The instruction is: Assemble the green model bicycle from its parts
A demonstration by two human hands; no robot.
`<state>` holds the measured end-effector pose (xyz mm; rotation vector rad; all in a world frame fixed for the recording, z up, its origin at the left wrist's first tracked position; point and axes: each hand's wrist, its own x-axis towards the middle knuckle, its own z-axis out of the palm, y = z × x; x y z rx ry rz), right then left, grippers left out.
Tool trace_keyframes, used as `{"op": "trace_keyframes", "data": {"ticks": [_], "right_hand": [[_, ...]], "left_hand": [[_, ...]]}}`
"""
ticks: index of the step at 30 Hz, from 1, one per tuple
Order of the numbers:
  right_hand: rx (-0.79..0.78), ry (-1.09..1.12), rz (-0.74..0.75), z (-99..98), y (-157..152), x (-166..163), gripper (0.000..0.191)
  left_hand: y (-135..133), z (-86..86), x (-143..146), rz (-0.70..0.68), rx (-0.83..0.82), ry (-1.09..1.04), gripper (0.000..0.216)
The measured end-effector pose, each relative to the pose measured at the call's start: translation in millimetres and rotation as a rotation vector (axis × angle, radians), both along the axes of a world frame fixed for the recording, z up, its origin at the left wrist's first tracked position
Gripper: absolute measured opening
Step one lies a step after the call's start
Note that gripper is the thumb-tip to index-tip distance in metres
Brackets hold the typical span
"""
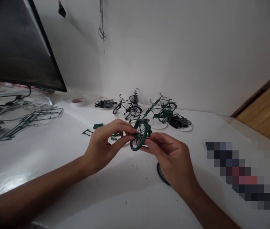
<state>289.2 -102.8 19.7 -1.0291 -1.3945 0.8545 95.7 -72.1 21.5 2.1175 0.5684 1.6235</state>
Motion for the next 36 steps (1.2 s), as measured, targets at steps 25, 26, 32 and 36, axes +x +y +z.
{"op": "trace_keyframes", "data": {"ticks": [25,26,32,36], "right_hand": [[0.345,-0.503,-0.23,10.2,-17,-4,0.004],[0.377,-0.523,-0.226,9.6,-16,-3,0.005],[0.621,-0.701,-0.145,10.2,-15,4,0.016],[0.49,-0.621,-0.218,10.5,-18,2,0.01]], "left_hand": [[13,-8.9,2,-0.359,-0.543,-0.17,0.02],[14,-9.6,2,-0.362,-0.534,-0.161,0.019],[15,-10.6,-3,-0.358,-0.466,-0.065,0.012],[11,-3.9,-4,-0.345,-0.4,-0.059,0.01]]}}
